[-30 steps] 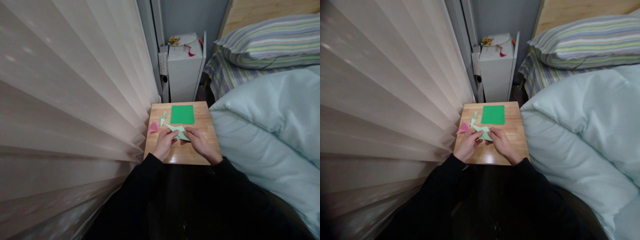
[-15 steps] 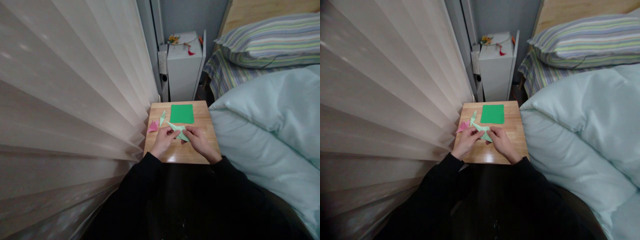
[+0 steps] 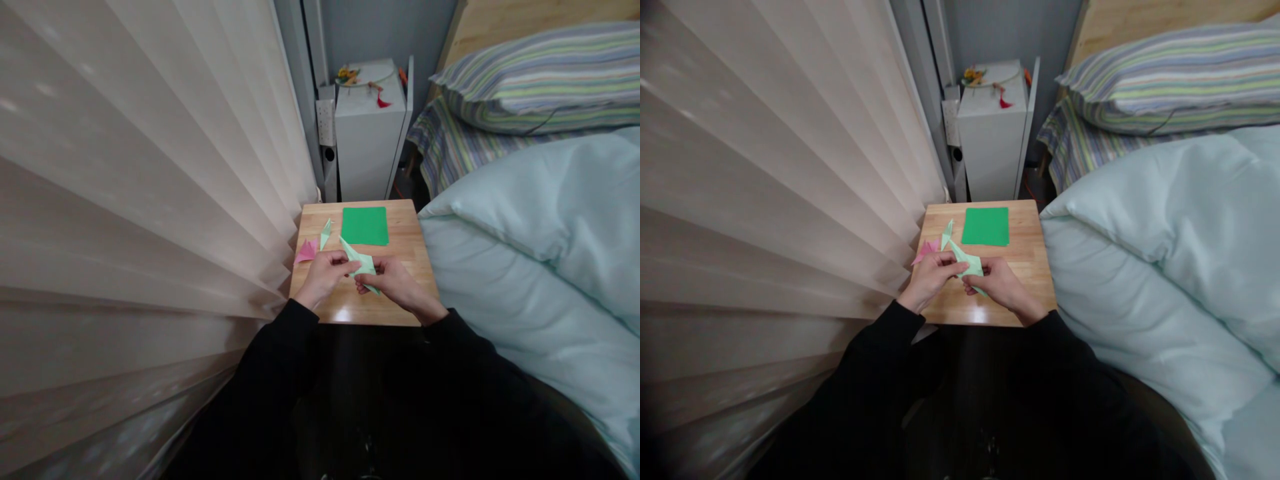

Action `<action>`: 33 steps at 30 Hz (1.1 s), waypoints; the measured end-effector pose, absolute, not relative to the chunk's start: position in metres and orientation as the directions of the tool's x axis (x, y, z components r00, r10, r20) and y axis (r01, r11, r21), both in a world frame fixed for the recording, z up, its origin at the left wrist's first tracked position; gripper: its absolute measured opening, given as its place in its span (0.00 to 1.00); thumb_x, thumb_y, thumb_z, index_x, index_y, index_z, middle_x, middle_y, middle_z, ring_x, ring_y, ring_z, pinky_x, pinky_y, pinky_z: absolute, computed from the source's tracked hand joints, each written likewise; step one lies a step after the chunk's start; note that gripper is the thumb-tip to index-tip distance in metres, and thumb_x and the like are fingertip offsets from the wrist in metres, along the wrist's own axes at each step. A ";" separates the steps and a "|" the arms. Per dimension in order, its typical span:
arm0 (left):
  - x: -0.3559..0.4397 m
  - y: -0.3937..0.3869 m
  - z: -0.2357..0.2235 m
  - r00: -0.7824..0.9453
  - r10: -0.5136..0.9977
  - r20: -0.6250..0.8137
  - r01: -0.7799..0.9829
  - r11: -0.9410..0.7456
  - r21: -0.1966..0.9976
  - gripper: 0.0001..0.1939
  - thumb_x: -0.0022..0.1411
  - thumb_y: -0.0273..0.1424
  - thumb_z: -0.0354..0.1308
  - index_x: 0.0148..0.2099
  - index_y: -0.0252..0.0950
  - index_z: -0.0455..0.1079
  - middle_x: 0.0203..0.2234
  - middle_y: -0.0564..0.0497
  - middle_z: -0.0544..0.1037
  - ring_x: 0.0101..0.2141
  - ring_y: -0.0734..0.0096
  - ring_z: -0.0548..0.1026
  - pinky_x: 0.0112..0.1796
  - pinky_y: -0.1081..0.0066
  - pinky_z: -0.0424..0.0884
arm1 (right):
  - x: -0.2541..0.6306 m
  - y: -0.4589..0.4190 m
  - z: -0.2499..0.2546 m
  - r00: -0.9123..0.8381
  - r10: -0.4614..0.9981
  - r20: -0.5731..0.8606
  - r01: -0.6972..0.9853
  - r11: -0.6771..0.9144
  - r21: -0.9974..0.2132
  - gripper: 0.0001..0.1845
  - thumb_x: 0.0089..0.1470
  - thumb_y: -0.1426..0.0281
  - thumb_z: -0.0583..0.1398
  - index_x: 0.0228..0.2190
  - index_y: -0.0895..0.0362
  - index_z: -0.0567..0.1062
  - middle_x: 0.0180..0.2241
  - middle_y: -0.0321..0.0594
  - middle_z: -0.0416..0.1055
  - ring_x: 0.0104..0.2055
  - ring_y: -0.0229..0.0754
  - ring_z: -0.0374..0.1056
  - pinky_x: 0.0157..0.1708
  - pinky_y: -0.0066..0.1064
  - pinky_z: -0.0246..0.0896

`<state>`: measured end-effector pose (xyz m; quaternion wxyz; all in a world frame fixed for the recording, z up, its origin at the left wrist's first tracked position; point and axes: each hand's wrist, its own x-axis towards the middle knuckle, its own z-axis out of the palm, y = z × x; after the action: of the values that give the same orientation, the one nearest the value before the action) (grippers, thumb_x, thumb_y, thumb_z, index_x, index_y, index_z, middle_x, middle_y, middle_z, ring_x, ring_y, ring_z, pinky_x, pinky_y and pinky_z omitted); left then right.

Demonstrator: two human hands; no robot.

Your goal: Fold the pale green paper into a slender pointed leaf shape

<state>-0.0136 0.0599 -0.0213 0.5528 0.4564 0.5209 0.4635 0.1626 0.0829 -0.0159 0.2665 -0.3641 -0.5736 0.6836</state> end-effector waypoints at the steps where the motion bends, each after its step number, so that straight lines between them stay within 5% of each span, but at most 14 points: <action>1: -0.013 0.060 -0.021 0.025 0.989 -0.145 -0.055 0.147 0.988 0.14 0.53 0.39 0.71 0.29 0.33 0.75 0.24 0.53 0.74 0.28 0.74 0.69 0.34 0.69 0.63 | 0.163 0.083 -0.017 -0.599 0.776 -0.197 0.058 -0.203 -0.977 0.07 0.47 0.68 0.68 0.25 0.58 0.78 0.24 0.37 0.76 0.28 0.38 0.69 0.34 0.33 0.64; 5: -0.016 0.062 -0.017 0.041 0.997 -0.072 0.006 0.072 0.997 0.16 0.58 0.42 0.66 0.29 0.34 0.73 0.24 0.55 0.71 0.28 0.74 0.66 0.33 0.70 0.61 | 0.168 0.089 -0.019 -0.598 0.776 -0.199 0.062 -0.202 -0.977 0.13 0.45 0.62 0.72 0.29 0.57 0.80 0.29 0.38 0.78 0.31 0.40 0.71 0.34 0.34 0.67; 9: -0.020 0.062 -0.008 0.208 0.975 -0.076 0.205 0.032 0.978 0.17 0.58 0.40 0.64 0.25 0.35 0.67 0.20 0.57 0.64 0.25 0.75 0.61 0.31 0.70 0.56 | 0.178 0.098 -0.019 -0.409 0.912 -0.041 0.024 -0.035 -0.999 0.15 0.54 0.56 0.68 0.31 0.56 0.80 0.28 0.38 0.76 0.31 0.39 0.70 0.32 0.32 0.64; 14: -0.014 0.056 -0.001 0.338 0.938 -0.078 0.272 -0.018 0.962 0.11 0.61 0.35 0.60 0.31 0.33 0.74 0.25 0.53 0.73 0.28 0.72 0.67 0.33 0.69 0.60 | 0.182 0.101 -0.017 -0.448 0.894 -0.008 -0.018 -0.018 -1.000 0.12 0.54 0.60 0.68 0.29 0.57 0.79 0.23 0.34 0.73 0.25 0.35 0.64 0.27 0.30 0.57; 20: 0.001 0.052 -0.009 0.211 0.977 -0.026 0.135 -0.003 0.991 0.17 0.67 0.42 0.58 0.34 0.34 0.79 0.32 0.47 0.82 0.33 0.68 0.74 0.39 0.68 0.67 | 0.177 0.095 -0.012 -0.385 0.923 -0.004 -0.105 -0.049 -0.993 0.12 0.52 0.62 0.69 0.26 0.57 0.77 0.22 0.35 0.74 0.23 0.34 0.63 0.25 0.30 0.55; 27: 0.011 0.047 -0.012 0.153 0.975 -0.162 -0.181 0.189 0.965 0.19 0.58 0.46 0.68 0.31 0.34 0.80 0.28 0.47 0.81 0.31 0.68 0.76 0.39 0.67 0.70 | 0.172 0.091 -0.006 -0.376 0.924 -0.062 -0.155 -0.129 -0.979 0.15 0.48 0.59 0.71 0.24 0.57 0.76 0.18 0.32 0.70 0.19 0.31 0.59 0.20 0.28 0.49; 33: 0.008 0.044 -0.005 0.186 0.951 -0.248 -0.240 0.289 0.927 0.16 0.53 0.43 0.72 0.28 0.33 0.79 0.24 0.49 0.78 0.27 0.73 0.72 0.35 0.69 0.66 | 0.179 0.094 -0.002 -0.479 0.876 -0.058 -0.124 -0.133 -0.983 0.19 0.45 0.55 0.74 0.26 0.57 0.78 0.19 0.32 0.71 0.19 0.31 0.60 0.19 0.27 0.51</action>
<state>0.0075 0.0444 -0.0053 0.6626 0.3922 0.4530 0.4493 0.1793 0.0944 -0.0017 0.3742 -0.3468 -0.5419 0.6679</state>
